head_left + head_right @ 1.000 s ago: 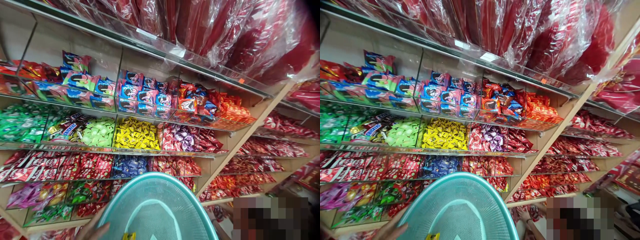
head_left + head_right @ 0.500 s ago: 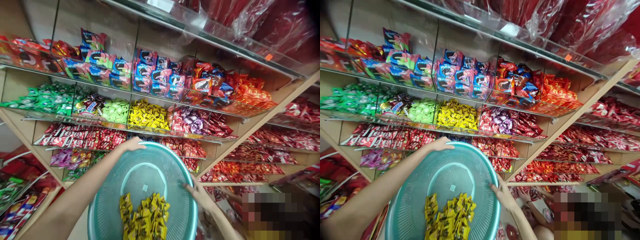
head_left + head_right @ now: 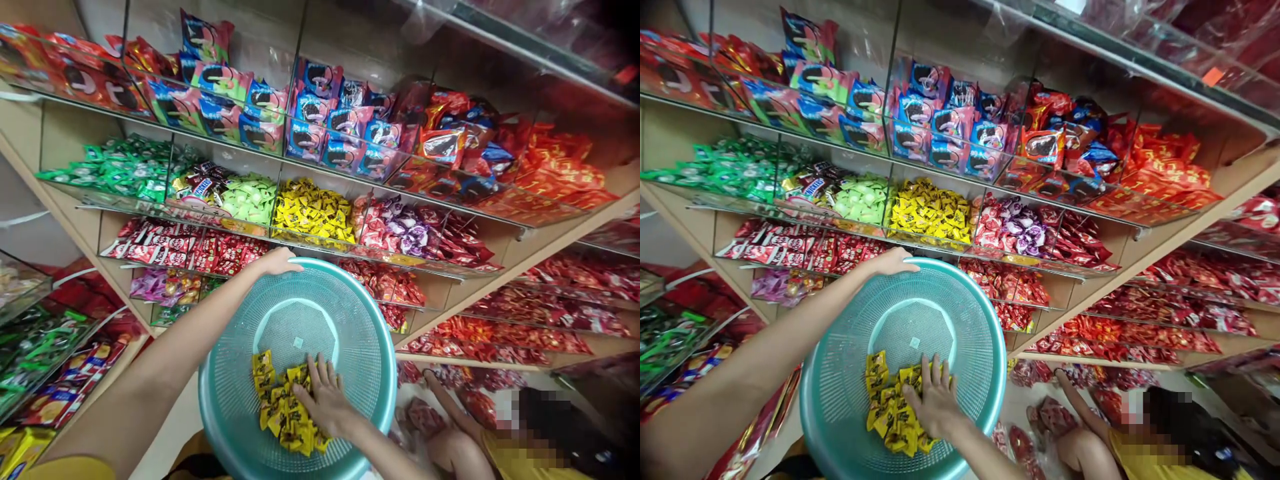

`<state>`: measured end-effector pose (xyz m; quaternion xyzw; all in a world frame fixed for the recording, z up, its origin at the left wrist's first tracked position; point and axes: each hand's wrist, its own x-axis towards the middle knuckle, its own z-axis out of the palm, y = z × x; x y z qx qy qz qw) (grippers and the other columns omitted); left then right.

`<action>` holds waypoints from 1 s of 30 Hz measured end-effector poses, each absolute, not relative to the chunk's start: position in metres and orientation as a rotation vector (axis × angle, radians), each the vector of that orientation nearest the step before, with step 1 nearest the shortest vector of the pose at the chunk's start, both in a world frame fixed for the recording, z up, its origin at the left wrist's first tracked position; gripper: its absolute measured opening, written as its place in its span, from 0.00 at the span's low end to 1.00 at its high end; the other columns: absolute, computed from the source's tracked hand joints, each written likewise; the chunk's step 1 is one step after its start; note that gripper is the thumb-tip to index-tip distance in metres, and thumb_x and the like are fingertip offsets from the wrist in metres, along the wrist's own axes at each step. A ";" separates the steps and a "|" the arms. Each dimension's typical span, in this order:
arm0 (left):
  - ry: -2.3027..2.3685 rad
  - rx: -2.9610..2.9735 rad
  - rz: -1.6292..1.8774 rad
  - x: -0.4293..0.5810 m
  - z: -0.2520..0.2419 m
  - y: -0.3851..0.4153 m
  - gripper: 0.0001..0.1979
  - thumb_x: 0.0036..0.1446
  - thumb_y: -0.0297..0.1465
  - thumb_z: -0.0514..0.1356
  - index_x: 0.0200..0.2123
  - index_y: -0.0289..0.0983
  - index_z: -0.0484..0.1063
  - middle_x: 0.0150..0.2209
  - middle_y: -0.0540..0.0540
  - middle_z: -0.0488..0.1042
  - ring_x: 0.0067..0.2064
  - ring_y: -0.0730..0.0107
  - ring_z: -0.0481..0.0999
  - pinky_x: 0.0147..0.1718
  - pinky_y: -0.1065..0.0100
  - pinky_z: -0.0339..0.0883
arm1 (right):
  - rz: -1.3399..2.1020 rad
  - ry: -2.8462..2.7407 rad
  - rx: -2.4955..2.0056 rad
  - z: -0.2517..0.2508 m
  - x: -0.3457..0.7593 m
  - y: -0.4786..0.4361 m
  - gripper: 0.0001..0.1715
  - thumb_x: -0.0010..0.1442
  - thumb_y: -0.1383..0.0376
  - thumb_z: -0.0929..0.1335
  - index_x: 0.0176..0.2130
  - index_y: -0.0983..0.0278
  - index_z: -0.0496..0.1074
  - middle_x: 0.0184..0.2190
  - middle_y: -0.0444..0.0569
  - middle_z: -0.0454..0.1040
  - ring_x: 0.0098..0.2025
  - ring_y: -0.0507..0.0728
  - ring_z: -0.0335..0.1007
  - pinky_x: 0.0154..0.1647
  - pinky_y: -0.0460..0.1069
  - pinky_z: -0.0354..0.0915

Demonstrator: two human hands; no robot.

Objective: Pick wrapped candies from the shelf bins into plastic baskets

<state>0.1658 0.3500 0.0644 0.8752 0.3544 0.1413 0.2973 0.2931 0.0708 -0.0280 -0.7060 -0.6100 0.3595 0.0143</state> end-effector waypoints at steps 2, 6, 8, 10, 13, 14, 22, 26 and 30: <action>0.954 2.335 0.368 0.165 0.063 0.352 0.22 0.42 0.49 0.57 0.22 0.34 0.72 0.17 0.53 0.65 0.22 0.76 0.62 0.21 0.75 0.49 | 1.229 -1.910 -2.096 -0.023 0.286 0.067 0.43 0.55 0.41 0.51 0.62 0.58 0.34 0.64 0.52 0.34 0.64 0.64 0.22 0.60 0.66 0.33; 0.961 2.353 0.361 0.162 0.062 0.352 0.22 0.43 0.49 0.56 0.23 0.34 0.72 0.18 0.53 0.66 0.22 0.76 0.62 0.22 0.75 0.51 | 0.981 -2.019 -2.053 -0.006 0.268 0.090 0.43 0.55 0.41 0.54 0.62 0.58 0.40 0.64 0.54 0.35 0.63 0.67 0.20 0.58 0.69 0.28; 0.949 2.364 0.360 0.162 0.062 0.351 0.22 0.43 0.50 0.56 0.23 0.34 0.71 0.18 0.53 0.66 0.22 0.76 0.61 0.21 0.75 0.50 | 0.806 -2.172 -1.883 -0.002 0.256 0.111 0.43 0.55 0.43 0.55 0.62 0.59 0.40 0.64 0.53 0.32 0.63 0.67 0.19 0.58 0.69 0.26; 0.929 2.373 0.370 0.163 0.063 0.350 0.22 0.43 0.49 0.55 0.22 0.34 0.71 0.17 0.53 0.65 0.22 0.76 0.61 0.20 0.75 0.49 | 0.770 -2.324 -1.643 -0.004 0.246 0.128 0.41 0.57 0.44 0.55 0.62 0.58 0.40 0.64 0.52 0.34 0.64 0.65 0.22 0.59 0.69 0.27; 0.887 2.352 0.336 0.164 0.062 0.352 0.22 0.44 0.50 0.55 0.21 0.34 0.70 0.17 0.54 0.64 0.21 0.77 0.60 0.19 0.75 0.49 | 0.867 -2.462 -1.389 -0.019 0.238 0.134 0.38 0.57 0.45 0.56 0.61 0.57 0.44 0.63 0.49 0.41 0.64 0.64 0.28 0.59 0.69 0.29; 0.879 2.340 0.324 0.164 0.062 0.353 0.22 0.44 0.50 0.55 0.21 0.34 0.70 0.17 0.54 0.64 0.21 0.77 0.60 0.19 0.75 0.49 | 0.915 -2.489 -1.342 -0.024 0.238 0.132 0.37 0.57 0.46 0.56 0.61 0.56 0.44 0.63 0.49 0.44 0.64 0.64 0.31 0.59 0.70 0.30; 0.921 2.313 0.260 0.163 0.057 0.357 0.21 0.44 0.49 0.55 0.21 0.34 0.70 0.17 0.53 0.64 0.20 0.77 0.60 0.18 0.75 0.49 | 0.986 -2.417 -1.272 0.020 0.253 0.120 0.34 0.59 0.48 0.56 0.60 0.56 0.47 0.62 0.49 0.50 0.63 0.65 0.36 0.60 0.68 0.36; 0.946 2.344 0.233 0.164 0.053 0.360 0.20 0.44 0.47 0.56 0.20 0.35 0.69 0.16 0.54 0.62 0.20 0.77 0.59 0.19 0.75 0.48 | 0.521 -2.228 -1.308 0.096 0.282 0.163 0.27 0.60 0.55 0.58 0.56 0.62 0.57 0.53 0.52 0.64 0.54 0.58 0.58 0.55 0.56 0.57; 0.940 2.361 0.241 0.164 0.049 0.362 0.19 0.44 0.46 0.56 0.20 0.35 0.70 0.16 0.54 0.62 0.22 0.77 0.61 0.20 0.75 0.49 | -0.017 -2.096 -1.293 0.156 0.320 0.233 0.19 0.60 0.62 0.59 0.50 0.63 0.63 0.45 0.52 0.69 0.47 0.57 0.62 0.49 0.55 0.60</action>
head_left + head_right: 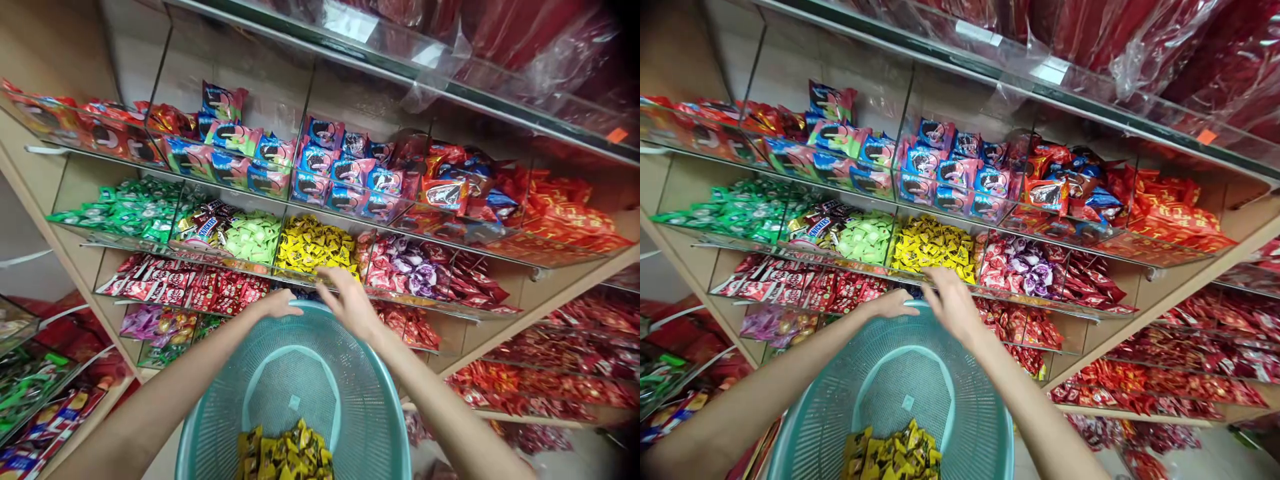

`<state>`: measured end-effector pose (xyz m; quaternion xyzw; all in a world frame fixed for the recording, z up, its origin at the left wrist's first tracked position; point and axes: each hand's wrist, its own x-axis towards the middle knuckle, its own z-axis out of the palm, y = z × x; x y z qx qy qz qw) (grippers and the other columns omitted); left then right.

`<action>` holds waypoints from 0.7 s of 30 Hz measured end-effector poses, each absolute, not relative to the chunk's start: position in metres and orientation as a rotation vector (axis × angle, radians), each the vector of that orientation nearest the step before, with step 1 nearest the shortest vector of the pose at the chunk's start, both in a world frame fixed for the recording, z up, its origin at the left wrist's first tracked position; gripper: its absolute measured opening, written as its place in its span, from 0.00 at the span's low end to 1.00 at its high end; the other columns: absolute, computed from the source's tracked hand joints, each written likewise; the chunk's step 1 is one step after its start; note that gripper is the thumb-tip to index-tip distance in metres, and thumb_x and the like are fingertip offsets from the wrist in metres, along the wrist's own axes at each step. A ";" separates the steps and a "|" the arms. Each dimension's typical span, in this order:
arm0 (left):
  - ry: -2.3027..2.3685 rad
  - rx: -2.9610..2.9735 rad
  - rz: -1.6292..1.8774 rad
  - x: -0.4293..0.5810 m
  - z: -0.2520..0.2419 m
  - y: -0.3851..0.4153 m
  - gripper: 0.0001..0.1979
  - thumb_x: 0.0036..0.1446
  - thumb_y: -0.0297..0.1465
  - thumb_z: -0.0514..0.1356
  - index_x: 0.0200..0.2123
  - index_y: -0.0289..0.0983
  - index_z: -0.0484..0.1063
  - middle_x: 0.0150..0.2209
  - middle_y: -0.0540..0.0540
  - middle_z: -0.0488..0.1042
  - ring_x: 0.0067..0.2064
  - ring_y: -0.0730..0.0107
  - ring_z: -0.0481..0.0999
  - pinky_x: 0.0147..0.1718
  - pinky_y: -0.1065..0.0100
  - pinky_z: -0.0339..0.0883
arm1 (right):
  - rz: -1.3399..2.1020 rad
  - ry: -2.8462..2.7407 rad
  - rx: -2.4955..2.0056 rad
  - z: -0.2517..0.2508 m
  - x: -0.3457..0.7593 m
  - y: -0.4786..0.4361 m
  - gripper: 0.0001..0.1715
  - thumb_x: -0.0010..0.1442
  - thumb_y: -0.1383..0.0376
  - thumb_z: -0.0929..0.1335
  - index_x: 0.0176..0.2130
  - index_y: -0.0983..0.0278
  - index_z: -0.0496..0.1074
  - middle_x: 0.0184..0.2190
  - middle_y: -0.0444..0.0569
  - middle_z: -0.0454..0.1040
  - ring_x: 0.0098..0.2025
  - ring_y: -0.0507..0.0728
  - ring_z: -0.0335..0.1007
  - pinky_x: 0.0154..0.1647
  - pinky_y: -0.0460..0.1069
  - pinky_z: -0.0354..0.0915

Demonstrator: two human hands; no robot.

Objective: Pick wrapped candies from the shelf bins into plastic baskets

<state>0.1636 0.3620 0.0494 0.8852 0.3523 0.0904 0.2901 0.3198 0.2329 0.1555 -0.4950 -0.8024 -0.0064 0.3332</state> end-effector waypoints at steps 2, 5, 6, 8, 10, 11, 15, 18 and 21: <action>0.956 2.360 0.241 0.163 0.050 0.362 0.19 0.44 0.47 0.56 0.21 0.36 0.71 0.17 0.53 0.64 0.23 0.75 0.63 0.20 0.75 0.50 | -0.125 -2.119 -1.313 0.170 0.335 0.269 0.18 0.59 0.66 0.60 0.50 0.63 0.63 0.44 0.52 0.68 0.48 0.58 0.62 0.50 0.55 0.59; 0.982 2.355 0.225 0.162 0.053 0.361 0.20 0.43 0.49 0.56 0.24 0.37 0.73 0.19 0.52 0.68 0.24 0.74 0.65 0.21 0.75 0.51 | -0.149 -2.198 -1.419 0.178 0.349 0.315 0.21 0.54 0.70 0.63 0.49 0.65 0.64 0.46 0.54 0.67 0.50 0.58 0.61 0.52 0.55 0.57; 0.989 2.353 0.217 0.162 0.054 0.361 0.20 0.43 0.49 0.55 0.25 0.37 0.73 0.20 0.51 0.69 0.24 0.74 0.66 0.21 0.75 0.51 | -0.136 -2.217 -1.466 0.178 0.352 0.327 0.23 0.53 0.71 0.64 0.49 0.66 0.64 0.47 0.55 0.66 0.50 0.58 0.61 0.53 0.54 0.56; 0.999 2.351 0.203 0.161 0.056 0.362 0.21 0.43 0.49 0.55 0.26 0.37 0.74 0.21 0.51 0.70 0.24 0.73 0.66 0.21 0.75 0.52 | -0.091 -2.248 -1.563 0.177 0.354 0.345 0.26 0.50 0.71 0.67 0.50 0.66 0.64 0.48 0.55 0.66 0.51 0.58 0.61 0.53 0.53 0.56; 1.001 2.350 0.192 0.161 0.056 0.362 0.21 0.43 0.49 0.55 0.26 0.37 0.74 0.22 0.50 0.72 0.25 0.72 0.67 0.21 0.75 0.52 | -0.066 -2.280 -1.633 0.173 0.355 0.356 0.28 0.49 0.70 0.68 0.50 0.66 0.64 0.48 0.55 0.66 0.50 0.59 0.62 0.52 0.52 0.57; 0.999 2.349 0.188 0.161 0.056 0.363 0.21 0.43 0.49 0.55 0.26 0.37 0.74 0.22 0.50 0.72 0.26 0.72 0.67 0.22 0.75 0.52 | -0.080 -2.299 -1.651 0.171 0.354 0.360 0.28 0.48 0.69 0.69 0.50 0.66 0.64 0.47 0.56 0.67 0.50 0.59 0.63 0.51 0.52 0.58; 0.993 2.338 0.178 0.160 0.054 0.364 0.23 0.43 0.51 0.55 0.28 0.37 0.74 0.23 0.49 0.73 0.26 0.72 0.67 0.22 0.74 0.53 | -0.251 -2.332 -1.645 0.164 0.352 0.367 0.23 0.50 0.67 0.68 0.47 0.66 0.67 0.45 0.56 0.69 0.47 0.60 0.65 0.47 0.52 0.60; 0.990 2.325 0.165 0.160 0.054 0.364 0.24 0.43 0.52 0.54 0.28 0.37 0.74 0.24 0.49 0.73 0.25 0.73 0.67 0.22 0.74 0.53 | -0.266 -2.277 -1.619 0.162 0.354 0.368 0.15 0.53 0.66 0.66 0.42 0.65 0.70 0.42 0.55 0.72 0.44 0.59 0.67 0.44 0.50 0.61; 0.993 2.306 0.163 0.159 0.053 0.365 0.23 0.43 0.51 0.55 0.27 0.37 0.74 0.23 0.50 0.72 0.25 0.73 0.66 0.21 0.75 0.52 | -0.190 -2.182 -1.592 0.162 0.359 0.367 0.11 0.54 0.66 0.65 0.38 0.64 0.73 0.37 0.52 0.75 0.40 0.57 0.69 0.42 0.49 0.61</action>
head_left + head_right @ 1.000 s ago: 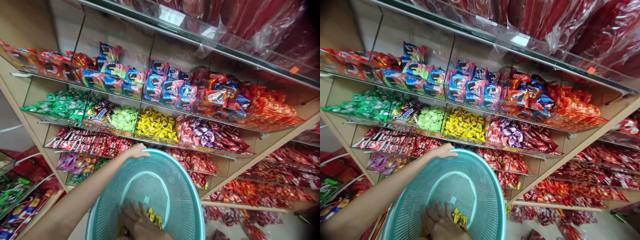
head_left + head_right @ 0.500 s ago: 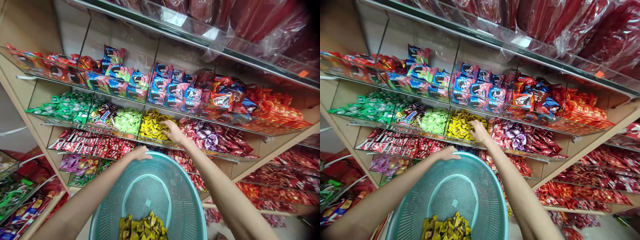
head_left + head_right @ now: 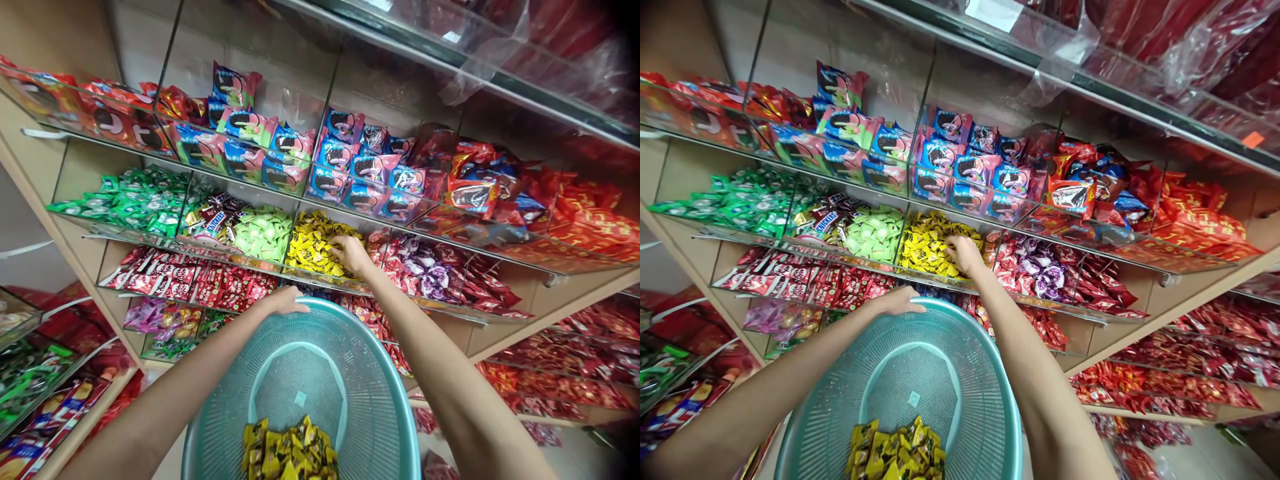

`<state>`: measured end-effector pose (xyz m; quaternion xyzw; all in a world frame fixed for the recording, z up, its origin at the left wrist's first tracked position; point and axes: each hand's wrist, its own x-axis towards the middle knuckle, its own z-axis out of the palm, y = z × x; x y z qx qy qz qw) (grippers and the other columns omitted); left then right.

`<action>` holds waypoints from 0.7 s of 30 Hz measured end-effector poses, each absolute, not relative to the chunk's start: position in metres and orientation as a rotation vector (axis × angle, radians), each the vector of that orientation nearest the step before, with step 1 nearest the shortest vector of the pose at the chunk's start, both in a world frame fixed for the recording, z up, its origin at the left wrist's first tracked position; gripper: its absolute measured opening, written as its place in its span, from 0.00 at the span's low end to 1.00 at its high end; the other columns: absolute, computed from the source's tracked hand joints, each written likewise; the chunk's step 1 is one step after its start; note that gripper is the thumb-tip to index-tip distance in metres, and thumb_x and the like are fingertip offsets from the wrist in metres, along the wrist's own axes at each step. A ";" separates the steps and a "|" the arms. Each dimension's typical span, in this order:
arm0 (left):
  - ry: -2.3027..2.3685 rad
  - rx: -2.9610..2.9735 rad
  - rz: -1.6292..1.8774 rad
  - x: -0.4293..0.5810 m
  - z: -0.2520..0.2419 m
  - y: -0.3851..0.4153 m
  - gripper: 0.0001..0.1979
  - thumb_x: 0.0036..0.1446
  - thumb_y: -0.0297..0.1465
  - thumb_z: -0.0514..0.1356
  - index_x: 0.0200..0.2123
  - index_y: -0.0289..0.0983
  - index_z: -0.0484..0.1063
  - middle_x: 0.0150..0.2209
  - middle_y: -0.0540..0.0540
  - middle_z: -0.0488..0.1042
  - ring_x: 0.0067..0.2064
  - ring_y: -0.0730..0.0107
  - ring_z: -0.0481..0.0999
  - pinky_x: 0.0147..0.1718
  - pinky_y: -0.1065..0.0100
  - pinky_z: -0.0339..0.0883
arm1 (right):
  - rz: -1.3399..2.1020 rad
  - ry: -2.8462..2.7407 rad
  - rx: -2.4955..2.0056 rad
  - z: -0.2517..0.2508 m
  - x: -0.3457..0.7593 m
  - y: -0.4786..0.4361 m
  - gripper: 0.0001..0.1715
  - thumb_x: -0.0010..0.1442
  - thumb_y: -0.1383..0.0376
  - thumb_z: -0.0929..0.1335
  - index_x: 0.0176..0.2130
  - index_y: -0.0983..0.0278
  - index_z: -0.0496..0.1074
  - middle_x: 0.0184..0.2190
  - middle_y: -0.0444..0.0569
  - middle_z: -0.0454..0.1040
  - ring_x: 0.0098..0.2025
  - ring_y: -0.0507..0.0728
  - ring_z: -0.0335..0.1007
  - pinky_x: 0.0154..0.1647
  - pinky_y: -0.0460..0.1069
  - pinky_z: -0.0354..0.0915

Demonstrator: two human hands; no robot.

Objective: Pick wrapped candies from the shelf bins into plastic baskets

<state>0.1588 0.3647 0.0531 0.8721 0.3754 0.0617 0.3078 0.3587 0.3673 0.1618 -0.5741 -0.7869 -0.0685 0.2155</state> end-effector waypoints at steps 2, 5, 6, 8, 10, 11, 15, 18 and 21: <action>0.998 2.303 0.166 0.158 0.053 0.365 0.23 0.43 0.51 0.55 0.27 0.37 0.73 0.23 0.51 0.72 0.25 0.73 0.66 0.21 0.75 0.52 | -0.134 -2.097 -1.581 0.161 0.363 0.366 0.10 0.53 0.64 0.66 0.36 0.64 0.74 0.34 0.51 0.76 0.37 0.57 0.70 0.40 0.48 0.62; 1.003 2.302 0.163 0.158 0.055 0.364 0.22 0.42 0.51 0.56 0.26 0.38 0.73 0.22 0.51 0.72 0.25 0.73 0.66 0.21 0.75 0.52 | -0.037 -1.944 -1.546 0.163 0.369 0.362 0.12 0.52 0.60 0.66 0.33 0.65 0.74 0.30 0.49 0.76 0.33 0.56 0.70 0.37 0.49 0.63; 1.005 2.303 0.162 0.158 0.055 0.364 0.22 0.42 0.51 0.56 0.26 0.38 0.73 0.22 0.51 0.72 0.25 0.73 0.66 0.21 0.75 0.52 | 0.005 -1.894 -1.528 0.164 0.370 0.358 0.14 0.51 0.58 0.66 0.32 0.66 0.74 0.29 0.49 0.75 0.31 0.55 0.69 0.35 0.48 0.63; 1.005 2.328 0.168 0.159 0.057 0.363 0.21 0.43 0.50 0.56 0.25 0.38 0.73 0.22 0.51 0.71 0.25 0.73 0.66 0.21 0.75 0.52 | 0.105 -1.796 -1.485 0.171 0.369 0.347 0.18 0.50 0.54 0.66 0.31 0.67 0.74 0.27 0.48 0.74 0.26 0.53 0.66 0.29 0.48 0.63; 1.000 2.362 0.173 0.160 0.059 0.362 0.20 0.43 0.49 0.56 0.25 0.37 0.72 0.21 0.51 0.70 0.24 0.74 0.66 0.21 0.74 0.52 | 0.215 -1.717 -1.425 0.180 0.364 0.329 0.21 0.48 0.51 0.66 0.30 0.68 0.72 0.25 0.46 0.72 0.22 0.50 0.62 0.25 0.47 0.62; 0.995 2.375 0.173 0.161 0.059 0.362 0.19 0.43 0.48 0.57 0.24 0.37 0.72 0.21 0.51 0.70 0.24 0.74 0.66 0.21 0.74 0.52 | 0.264 -1.691 -1.389 0.184 0.360 0.317 0.22 0.48 0.51 0.67 0.29 0.68 0.72 0.24 0.45 0.70 0.22 0.49 0.60 0.24 0.46 0.61; 0.974 2.373 0.154 0.165 0.056 0.365 0.18 0.42 0.46 0.57 0.25 0.37 0.73 0.21 0.52 0.70 0.24 0.74 0.65 0.22 0.74 0.52 | 0.564 -1.710 -1.301 0.180 0.337 0.260 0.18 0.50 0.53 0.67 0.27 0.66 0.69 0.22 0.41 0.65 0.23 0.48 0.59 0.24 0.44 0.61; 0.957 2.365 0.141 0.167 0.052 0.367 0.19 0.42 0.47 0.57 0.27 0.36 0.74 0.22 0.52 0.71 0.23 0.75 0.64 0.23 0.74 0.53 | 1.037 -1.837 -1.288 0.138 0.315 0.221 0.18 0.52 0.53 0.65 0.27 0.65 0.69 0.23 0.42 0.66 0.24 0.48 0.61 0.25 0.45 0.63; 0.962 2.359 0.139 0.168 0.049 0.369 0.21 0.42 0.48 0.57 0.27 0.35 0.74 0.22 0.52 0.71 0.24 0.75 0.64 0.23 0.74 0.53 | 1.376 -1.885 -1.316 0.076 0.292 0.195 0.19 0.52 0.51 0.65 0.28 0.65 0.69 0.22 0.42 0.65 0.22 0.49 0.60 0.22 0.46 0.62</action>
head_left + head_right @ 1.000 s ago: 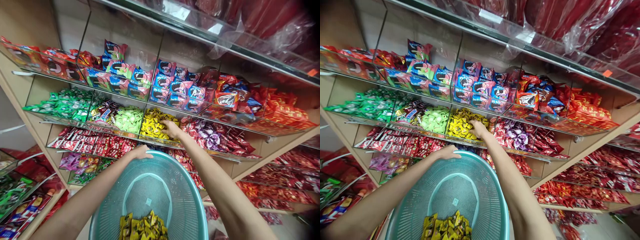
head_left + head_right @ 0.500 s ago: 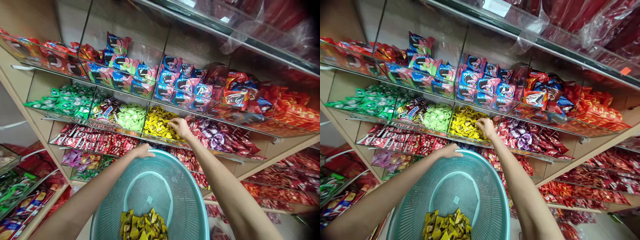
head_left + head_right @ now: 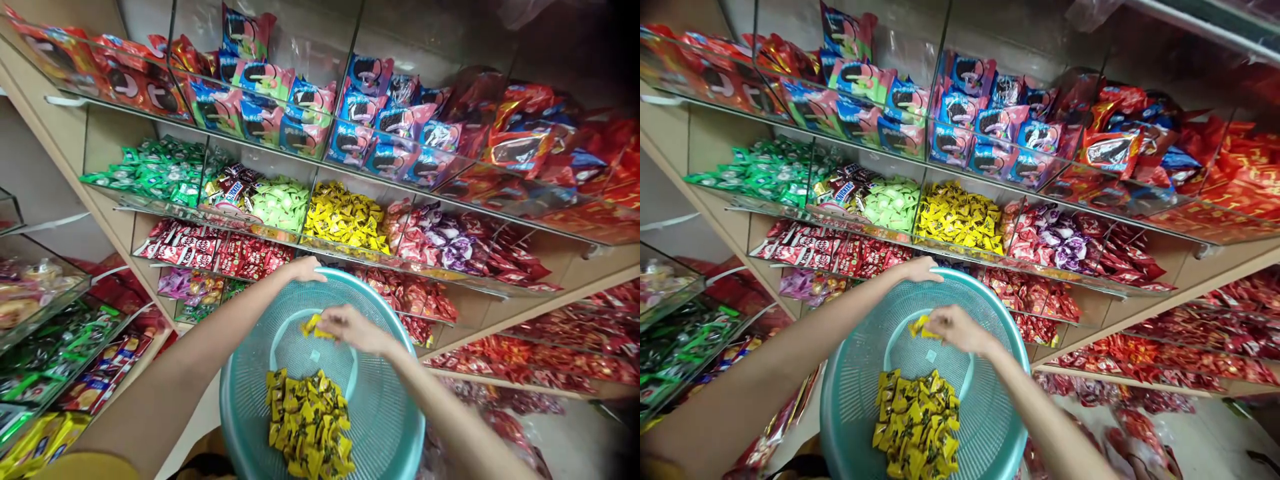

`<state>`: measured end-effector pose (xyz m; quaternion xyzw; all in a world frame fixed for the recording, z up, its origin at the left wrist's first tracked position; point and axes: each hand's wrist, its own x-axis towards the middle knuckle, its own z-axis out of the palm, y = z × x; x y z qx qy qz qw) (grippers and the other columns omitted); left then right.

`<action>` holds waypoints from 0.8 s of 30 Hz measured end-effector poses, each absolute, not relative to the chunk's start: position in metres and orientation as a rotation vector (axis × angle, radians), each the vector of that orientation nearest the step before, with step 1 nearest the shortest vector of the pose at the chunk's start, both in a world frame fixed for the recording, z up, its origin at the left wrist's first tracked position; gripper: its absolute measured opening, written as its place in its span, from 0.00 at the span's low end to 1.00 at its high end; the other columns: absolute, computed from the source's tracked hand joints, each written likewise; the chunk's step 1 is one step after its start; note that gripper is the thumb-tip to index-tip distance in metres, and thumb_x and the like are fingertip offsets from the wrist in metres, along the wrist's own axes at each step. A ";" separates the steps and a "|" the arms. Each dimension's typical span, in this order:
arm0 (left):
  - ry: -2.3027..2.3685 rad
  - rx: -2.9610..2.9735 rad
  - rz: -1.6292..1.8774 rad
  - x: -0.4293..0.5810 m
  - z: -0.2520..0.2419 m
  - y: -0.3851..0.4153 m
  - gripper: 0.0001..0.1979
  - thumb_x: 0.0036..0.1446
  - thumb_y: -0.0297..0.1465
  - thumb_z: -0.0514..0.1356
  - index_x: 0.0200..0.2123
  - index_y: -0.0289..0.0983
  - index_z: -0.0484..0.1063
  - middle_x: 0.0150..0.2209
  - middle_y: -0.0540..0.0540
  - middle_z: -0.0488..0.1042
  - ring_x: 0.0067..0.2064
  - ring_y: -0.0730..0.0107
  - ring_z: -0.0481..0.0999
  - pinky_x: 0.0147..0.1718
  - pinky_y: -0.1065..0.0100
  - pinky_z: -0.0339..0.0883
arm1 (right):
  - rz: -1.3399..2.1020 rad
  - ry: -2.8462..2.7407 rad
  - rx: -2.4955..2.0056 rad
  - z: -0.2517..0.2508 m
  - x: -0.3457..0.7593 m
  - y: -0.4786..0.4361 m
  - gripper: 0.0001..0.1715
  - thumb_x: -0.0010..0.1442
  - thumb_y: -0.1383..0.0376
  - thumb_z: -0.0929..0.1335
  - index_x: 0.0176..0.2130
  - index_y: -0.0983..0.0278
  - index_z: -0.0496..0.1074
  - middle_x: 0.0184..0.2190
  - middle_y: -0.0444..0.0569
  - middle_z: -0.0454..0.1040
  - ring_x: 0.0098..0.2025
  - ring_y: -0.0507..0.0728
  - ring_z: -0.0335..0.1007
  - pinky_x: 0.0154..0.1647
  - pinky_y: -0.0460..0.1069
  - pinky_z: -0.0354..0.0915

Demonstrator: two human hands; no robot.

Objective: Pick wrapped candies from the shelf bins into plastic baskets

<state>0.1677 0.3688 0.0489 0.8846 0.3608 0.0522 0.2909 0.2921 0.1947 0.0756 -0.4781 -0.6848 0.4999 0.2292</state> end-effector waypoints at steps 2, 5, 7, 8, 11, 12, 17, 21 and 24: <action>0.976 2.354 0.144 0.168 0.047 0.369 0.21 0.42 0.47 0.58 0.28 0.34 0.74 0.22 0.51 0.72 0.24 0.74 0.65 0.24 0.73 0.53 | 1.512 -1.884 -1.357 0.040 0.278 0.184 0.18 0.52 0.52 0.64 0.26 0.64 0.67 0.20 0.41 0.64 0.21 0.49 0.59 0.20 0.45 0.61; 0.994 2.342 0.153 0.167 0.045 0.369 0.20 0.42 0.46 0.59 0.29 0.34 0.74 0.22 0.51 0.72 0.24 0.74 0.65 0.24 0.73 0.54 | 1.650 -1.907 -1.438 0.011 0.260 0.177 0.15 0.53 0.54 0.64 0.24 0.63 0.67 0.19 0.41 0.65 0.20 0.48 0.60 0.19 0.44 0.59; 0.990 2.338 0.159 0.166 0.045 0.369 0.20 0.42 0.46 0.58 0.29 0.35 0.74 0.22 0.51 0.72 0.24 0.74 0.65 0.23 0.74 0.54 | 1.770 -1.947 -1.508 0.002 0.249 0.175 0.13 0.50 0.56 0.66 0.25 0.63 0.68 0.19 0.40 0.65 0.19 0.48 0.60 0.18 0.43 0.58; 0.985 2.338 0.161 0.166 0.045 0.368 0.20 0.42 0.46 0.58 0.29 0.35 0.74 0.22 0.51 0.72 0.24 0.74 0.66 0.23 0.74 0.54 | 1.833 -1.976 -1.536 0.000 0.243 0.175 0.12 0.48 0.56 0.68 0.25 0.63 0.69 0.19 0.40 0.66 0.19 0.48 0.60 0.18 0.43 0.58; 0.970 2.346 0.158 0.164 0.048 0.367 0.20 0.42 0.47 0.57 0.28 0.35 0.74 0.22 0.51 0.72 0.23 0.74 0.66 0.22 0.74 0.54 | 1.830 -2.102 -1.619 -0.008 0.228 0.176 0.14 0.42 0.54 0.71 0.26 0.61 0.71 0.20 0.39 0.67 0.19 0.49 0.61 0.18 0.44 0.58; 0.967 2.351 0.159 0.163 0.050 0.366 0.20 0.42 0.47 0.57 0.28 0.35 0.74 0.22 0.50 0.72 0.23 0.74 0.66 0.22 0.74 0.54 | 1.744 -2.182 -1.638 -0.009 0.224 0.176 0.16 0.41 0.53 0.71 0.27 0.61 0.72 0.20 0.39 0.68 0.20 0.50 0.63 0.19 0.44 0.59; 0.959 2.381 0.174 0.161 0.057 0.364 0.19 0.43 0.46 0.57 0.26 0.36 0.74 0.21 0.50 0.71 0.24 0.73 0.66 0.22 0.74 0.53 | 1.027 -2.571 -1.722 0.017 0.220 0.176 0.25 0.43 0.50 0.70 0.41 0.59 0.72 0.37 0.50 0.75 0.40 0.61 0.69 0.36 0.51 0.63; 0.951 2.385 0.190 0.161 0.055 0.366 0.19 0.44 0.46 0.56 0.25 0.35 0.73 0.20 0.52 0.69 0.23 0.74 0.64 0.21 0.75 0.52 | 0.821 -2.438 -1.568 0.091 0.252 0.191 0.23 0.49 0.53 0.68 0.43 0.61 0.71 0.36 0.50 0.75 0.37 0.59 0.69 0.36 0.50 0.62; 0.920 2.389 0.200 0.161 0.050 0.368 0.19 0.45 0.46 0.55 0.24 0.35 0.72 0.19 0.53 0.68 0.23 0.75 0.63 0.20 0.75 0.51 | 0.692 -2.231 -1.415 0.154 0.292 0.223 0.15 0.54 0.57 0.65 0.39 0.63 0.71 0.29 0.46 0.73 0.28 0.52 0.67 0.30 0.47 0.61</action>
